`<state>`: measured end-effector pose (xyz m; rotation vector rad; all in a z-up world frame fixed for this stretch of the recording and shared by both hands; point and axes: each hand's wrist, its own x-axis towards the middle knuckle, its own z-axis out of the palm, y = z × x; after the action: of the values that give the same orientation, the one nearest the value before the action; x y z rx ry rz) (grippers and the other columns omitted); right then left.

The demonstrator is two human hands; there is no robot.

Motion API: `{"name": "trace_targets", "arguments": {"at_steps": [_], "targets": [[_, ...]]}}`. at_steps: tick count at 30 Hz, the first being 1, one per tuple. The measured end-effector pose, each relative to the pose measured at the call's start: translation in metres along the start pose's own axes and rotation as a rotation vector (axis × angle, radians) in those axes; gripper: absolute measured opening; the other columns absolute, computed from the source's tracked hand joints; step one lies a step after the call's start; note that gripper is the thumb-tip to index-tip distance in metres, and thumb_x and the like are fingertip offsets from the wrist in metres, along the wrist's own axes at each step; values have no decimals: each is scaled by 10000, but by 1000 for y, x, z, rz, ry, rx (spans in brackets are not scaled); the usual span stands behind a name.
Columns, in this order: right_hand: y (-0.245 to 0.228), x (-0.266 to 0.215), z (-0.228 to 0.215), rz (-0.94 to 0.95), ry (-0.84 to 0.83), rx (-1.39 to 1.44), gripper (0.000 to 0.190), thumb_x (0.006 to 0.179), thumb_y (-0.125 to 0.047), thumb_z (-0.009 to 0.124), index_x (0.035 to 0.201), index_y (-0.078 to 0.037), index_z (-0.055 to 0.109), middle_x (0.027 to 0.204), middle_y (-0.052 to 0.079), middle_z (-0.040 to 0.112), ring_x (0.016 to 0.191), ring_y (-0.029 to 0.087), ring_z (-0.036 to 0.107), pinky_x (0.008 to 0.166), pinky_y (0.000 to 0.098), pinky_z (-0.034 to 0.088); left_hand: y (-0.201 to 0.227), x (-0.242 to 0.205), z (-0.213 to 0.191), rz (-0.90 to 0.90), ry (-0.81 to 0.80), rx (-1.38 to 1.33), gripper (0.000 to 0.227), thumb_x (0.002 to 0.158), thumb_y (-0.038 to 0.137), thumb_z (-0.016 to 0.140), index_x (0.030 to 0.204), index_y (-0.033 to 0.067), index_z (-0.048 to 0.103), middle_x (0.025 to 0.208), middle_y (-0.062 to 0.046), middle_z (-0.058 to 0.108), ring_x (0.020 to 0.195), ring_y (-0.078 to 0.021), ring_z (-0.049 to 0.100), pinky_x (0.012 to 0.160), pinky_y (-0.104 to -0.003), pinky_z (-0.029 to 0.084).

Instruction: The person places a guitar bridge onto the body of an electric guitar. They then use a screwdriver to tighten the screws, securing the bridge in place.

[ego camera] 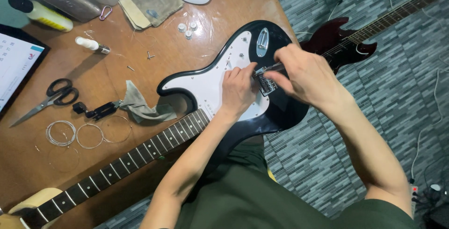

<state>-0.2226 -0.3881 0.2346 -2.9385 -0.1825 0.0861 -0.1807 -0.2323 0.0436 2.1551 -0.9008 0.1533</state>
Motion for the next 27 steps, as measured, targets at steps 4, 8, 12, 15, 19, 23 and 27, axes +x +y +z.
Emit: {"name": "trace_targets", "arguments": {"at_steps": [4, 8, 12, 15, 19, 23, 27], "targets": [[1, -3, 0, 29, -41, 121, 300, 991, -226, 647, 1238, -59, 614, 904, 106, 549, 731, 403, 701, 596, 463, 567, 8, -10, -15, 47, 38, 24, 854, 657, 238, 893, 1420, 108, 530, 1047, -69, 669, 944, -231, 599, 834, -374, 449], [-1, -5, 0, 41, -24, -1, 297, 999, -296, 681, 1168, -58, 630, 911, 83, 566, 740, 345, 707, 599, 423, 567, 10, -18, -13, 35, 14, 44, 1063, 580, 381, 946, 1490, 114, 467, 1181, -60, 655, 1026, -229, 563, 888, -395, 418], [2, -6, 3, 25, -60, -29, 213, 1006, -241, 640, 1147, -81, 653, 884, 50, 553, 714, 317, 707, 595, 386, 559, 12, -14, -12, 32, -22, 98, 1181, 546, 450, 963, 1536, 98, 423, 1109, -57, 681, 1038, -235, 577, 895, -405, 426], [-1, -3, -5, 32, -73, -58, 288, 979, -290, 698, 1100, -33, 650, 852, 116, 595, 718, 361, 712, 588, 431, 554, 13, -14, -13, 32, -40, 80, 1196, 551, 438, 968, 1552, 92, 412, 1072, -56, 701, 1042, -240, 586, 904, -411, 426], [-3, 1, -8, 16, -85, 132, 304, 958, -175, 665, 1200, -5, 594, 916, 159, 562, 765, 449, 689, 597, 470, 552, 13, -14, -13, 45, -44, 93, 1215, 549, 459, 962, 1561, 88, 400, 1065, -52, 697, 1046, -236, 581, 896, -403, 424], [-3, 4, -10, 23, -102, 24, 278, 1010, -269, 655, 1154, -31, 646, 888, 138, 627, 753, 383, 724, 577, 436, 556, 10, -15, -11, 44, -50, 96, 1199, 575, 478, 940, 1569, 91, 392, 1072, -30, 699, 1045, -223, 573, 906, -406, 412], [-3, 7, -13, 24, -107, 219, 268, 994, -143, 634, 1205, 21, 613, 931, 193, 615, 775, 461, 709, 591, 478, 566, 13, -13, -17, 46, -69, 79, 1175, 605, 443, 942, 1573, 85, 381, 1097, -46, 708, 1052, -237, 573, 921, -418, 402]]}}
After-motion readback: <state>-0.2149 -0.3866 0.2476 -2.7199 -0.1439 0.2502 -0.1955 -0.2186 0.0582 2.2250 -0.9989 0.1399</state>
